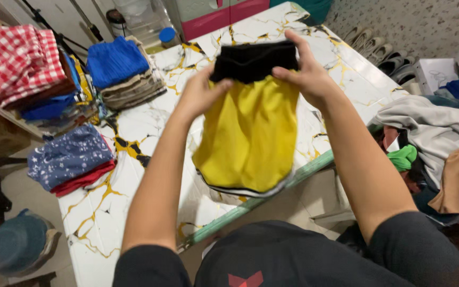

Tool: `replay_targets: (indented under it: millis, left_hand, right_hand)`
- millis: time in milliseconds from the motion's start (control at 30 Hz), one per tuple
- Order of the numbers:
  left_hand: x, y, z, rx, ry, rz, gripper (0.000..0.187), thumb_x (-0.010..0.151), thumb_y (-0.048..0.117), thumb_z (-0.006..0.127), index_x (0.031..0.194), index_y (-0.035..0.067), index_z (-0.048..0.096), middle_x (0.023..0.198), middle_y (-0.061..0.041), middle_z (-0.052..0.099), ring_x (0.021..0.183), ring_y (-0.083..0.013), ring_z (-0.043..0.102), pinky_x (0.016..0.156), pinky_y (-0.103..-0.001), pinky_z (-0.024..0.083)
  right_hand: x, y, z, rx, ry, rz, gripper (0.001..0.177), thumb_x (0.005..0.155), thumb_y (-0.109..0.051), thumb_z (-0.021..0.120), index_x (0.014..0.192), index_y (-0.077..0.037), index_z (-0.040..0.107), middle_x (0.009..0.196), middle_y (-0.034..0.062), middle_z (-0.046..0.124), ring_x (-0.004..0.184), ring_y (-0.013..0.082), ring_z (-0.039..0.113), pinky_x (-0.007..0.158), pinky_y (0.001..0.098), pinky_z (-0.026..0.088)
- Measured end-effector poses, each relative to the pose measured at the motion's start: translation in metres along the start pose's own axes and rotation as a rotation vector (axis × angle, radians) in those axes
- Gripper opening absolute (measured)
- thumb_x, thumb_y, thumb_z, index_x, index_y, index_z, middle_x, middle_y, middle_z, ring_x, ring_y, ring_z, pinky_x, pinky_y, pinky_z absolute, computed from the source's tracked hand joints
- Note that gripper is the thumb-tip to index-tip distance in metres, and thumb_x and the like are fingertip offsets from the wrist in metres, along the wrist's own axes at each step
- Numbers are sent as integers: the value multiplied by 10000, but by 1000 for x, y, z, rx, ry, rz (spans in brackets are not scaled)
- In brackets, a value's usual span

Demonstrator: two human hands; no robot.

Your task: The person folds multiple garments one by one on a marble-patterned table, including blue shorts, patterned shorts, yellow shorts, brown shorts, a gray t-shirt, and black t-shirts. Each item is smoothed and folded into a neat stack.

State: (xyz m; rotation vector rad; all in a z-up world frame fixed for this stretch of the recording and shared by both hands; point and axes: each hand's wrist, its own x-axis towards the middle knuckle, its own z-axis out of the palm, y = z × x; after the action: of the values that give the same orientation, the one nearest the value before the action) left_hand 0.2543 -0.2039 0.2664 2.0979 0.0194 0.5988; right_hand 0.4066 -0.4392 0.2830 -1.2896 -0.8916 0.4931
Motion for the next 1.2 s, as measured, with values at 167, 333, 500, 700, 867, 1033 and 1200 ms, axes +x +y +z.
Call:
replay_targets:
  millis: [167,333,500,700,867,1033,1200]
  left_hand:
    - [17,-15,-26,250,263,183,290,867,97,784,1118,43,650,994,-159,648,971,-371,646,856,-432,507]
    - [-52,-64,-12,338,-3,-143,293,759,-56,660,1020,73,635,978,-126,636,987,-341,632,866,-425,507]
    - [-198,-117,79,595,-131,-208,333,676,-79,624,965,85,600,1108,-157,621,1192,-409,554,1016,-560,398]
    - [-259,-111,111,507,-448,-623,329,848,13,554,1165,89,504,974,-209,718,1051,-415,678,1210,-615,263]
    - [-245,-99,86,246,-379,-737,423,842,92,588,1247,86,466,998,-290,680,1009,-491,652,878,-533,508]
    - [-215,-149,87,177,-74,-842,520,912,272,607,1354,67,424,1093,-310,670,1048,-482,651,897,-513,516]
    - [-214,-212,115,328,-65,-900,564,949,412,608,1311,-4,488,1208,-304,653,1137,-472,627,957,-522,491]
  right_hand:
    - [32,29,-8,51,-156,-105,512,931,10,809,1393,-50,596,1312,47,660,1242,167,609,1124,337,487]
    - [-15,111,-21,-565,-133,198,472,770,-180,886,1181,-83,674,1047,62,747,981,165,666,903,329,540]
    - [-124,242,23,-713,-485,171,376,749,-97,829,1098,-105,689,1049,134,730,993,309,699,858,389,541]
    - [-174,255,17,-611,-625,400,470,732,-31,682,1195,-111,659,1040,115,755,977,267,726,860,364,556]
    - [-132,235,6,-493,-648,421,576,798,-89,772,1336,-88,566,1147,100,745,1025,200,682,904,349,526]
    - [-80,282,15,-153,-250,604,467,897,-240,767,1299,-56,618,1196,176,703,1072,227,629,929,388,527]
    - [-71,347,33,-960,-5,554,551,882,-439,801,1280,-87,655,1231,255,632,1133,387,623,976,436,505]
